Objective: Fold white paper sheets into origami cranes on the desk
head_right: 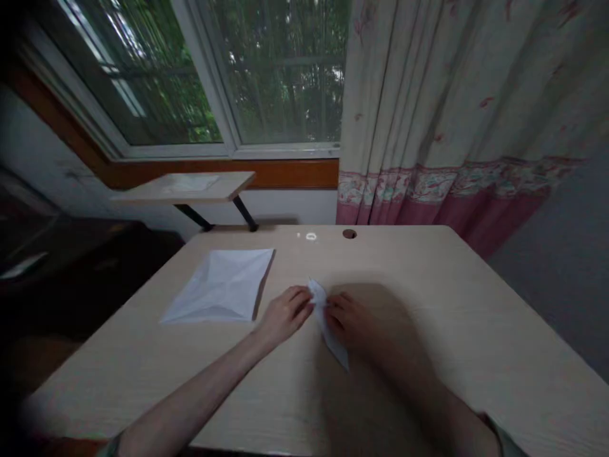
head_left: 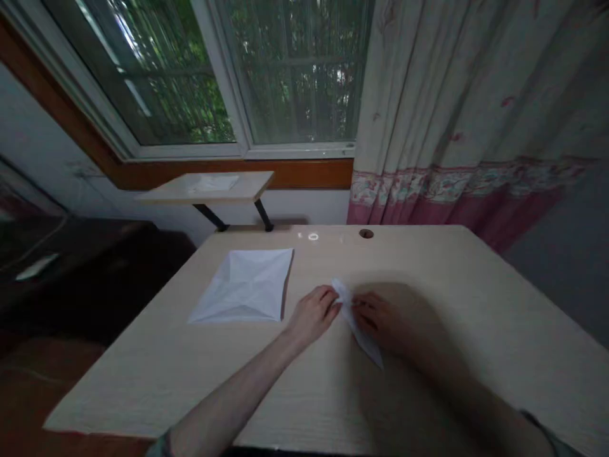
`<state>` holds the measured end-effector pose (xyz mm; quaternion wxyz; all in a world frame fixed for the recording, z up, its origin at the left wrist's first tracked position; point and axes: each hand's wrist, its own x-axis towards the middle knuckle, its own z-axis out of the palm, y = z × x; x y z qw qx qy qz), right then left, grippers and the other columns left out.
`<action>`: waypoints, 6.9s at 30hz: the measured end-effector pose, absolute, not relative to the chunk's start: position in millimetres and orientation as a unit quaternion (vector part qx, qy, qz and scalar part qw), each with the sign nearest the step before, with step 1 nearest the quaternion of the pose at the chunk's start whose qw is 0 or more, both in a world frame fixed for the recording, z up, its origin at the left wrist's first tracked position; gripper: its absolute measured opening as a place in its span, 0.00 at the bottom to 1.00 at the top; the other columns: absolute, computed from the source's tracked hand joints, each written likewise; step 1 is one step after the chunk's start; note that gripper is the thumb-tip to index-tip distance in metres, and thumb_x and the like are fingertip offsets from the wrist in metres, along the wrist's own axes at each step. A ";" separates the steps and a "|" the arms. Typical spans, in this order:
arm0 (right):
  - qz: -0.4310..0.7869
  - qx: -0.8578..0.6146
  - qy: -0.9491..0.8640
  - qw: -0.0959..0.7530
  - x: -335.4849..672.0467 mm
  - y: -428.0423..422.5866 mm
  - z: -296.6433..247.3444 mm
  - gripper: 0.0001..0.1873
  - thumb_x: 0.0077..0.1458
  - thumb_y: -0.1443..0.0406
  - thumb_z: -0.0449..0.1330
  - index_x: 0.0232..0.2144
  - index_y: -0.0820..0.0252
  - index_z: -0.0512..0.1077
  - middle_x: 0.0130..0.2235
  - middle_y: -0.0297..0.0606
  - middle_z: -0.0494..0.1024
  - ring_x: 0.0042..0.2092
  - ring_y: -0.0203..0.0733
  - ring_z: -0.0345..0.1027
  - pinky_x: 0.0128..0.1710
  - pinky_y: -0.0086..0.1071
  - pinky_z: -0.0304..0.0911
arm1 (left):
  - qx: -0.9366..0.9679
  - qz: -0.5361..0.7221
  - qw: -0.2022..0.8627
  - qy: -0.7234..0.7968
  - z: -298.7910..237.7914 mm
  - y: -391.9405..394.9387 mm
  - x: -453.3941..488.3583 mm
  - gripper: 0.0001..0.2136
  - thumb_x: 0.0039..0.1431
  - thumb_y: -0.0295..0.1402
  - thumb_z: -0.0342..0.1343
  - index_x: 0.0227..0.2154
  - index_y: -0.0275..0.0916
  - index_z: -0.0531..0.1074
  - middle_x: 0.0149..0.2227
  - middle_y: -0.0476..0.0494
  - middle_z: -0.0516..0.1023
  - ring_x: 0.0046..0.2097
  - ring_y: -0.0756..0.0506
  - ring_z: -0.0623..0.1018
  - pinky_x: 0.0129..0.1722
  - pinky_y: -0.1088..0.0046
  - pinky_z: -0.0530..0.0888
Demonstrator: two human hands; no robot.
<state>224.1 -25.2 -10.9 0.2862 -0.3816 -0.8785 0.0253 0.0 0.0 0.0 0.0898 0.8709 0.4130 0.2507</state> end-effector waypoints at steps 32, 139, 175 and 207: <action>0.225 -0.347 -0.864 0.286 233.5 -19.8 -0.8 0.18 0.53 0.74 0.56 0.46 0.57 0.67 0.46 0.43 0.71 0.49 0.48 0.64 0.52 0.47 0.62 | 0.887 0.211 0.274 0.306 22.3 -10.3 -4.6 0.17 0.52 0.21 0.54 0.44 0.40 0.64 0.52 0.40 0.69 0.56 0.41 0.68 0.59 0.62 0.67; 0.005 -0.452 -0.870 0.195 216.9 -18.7 -28.7 0.26 0.68 0.65 0.44 0.66 0.64 0.58 0.65 0.49 0.64 0.66 0.48 0.57 0.62 0.49 0.60 | 0.880 0.193 -0.056 0.430 1.4 -18.4 16.0 0.18 0.68 0.33 0.50 0.57 0.33 0.71 0.56 0.39 0.76 0.55 0.37 0.74 0.54 0.56 0.71; 0.016 -0.488 -0.845 0.217 220.7 -21.2 -29.2 0.25 0.67 0.61 0.49 0.63 0.59 0.64 0.63 0.49 0.68 0.64 0.52 0.60 0.63 0.56 0.54 | 0.849 0.184 -0.002 0.495 -0.2 -18.3 13.7 0.21 0.67 0.40 0.50 0.58 0.36 0.68 0.65 0.34 0.64 0.66 0.34 0.64 0.64 0.44 0.58; 0.368 -0.445 -0.655 0.487 213.8 -16.9 -27.8 0.28 0.61 0.60 0.58 0.62 0.51 0.62 0.49 0.45 0.81 0.44 0.51 0.79 0.43 0.44 0.77 | 0.682 0.405 0.406 0.454 -6.2 -10.4 12.9 0.32 0.62 0.37 0.59 0.67 0.39 0.56 0.48 0.39 0.80 0.47 0.43 0.80 0.49 0.63 0.75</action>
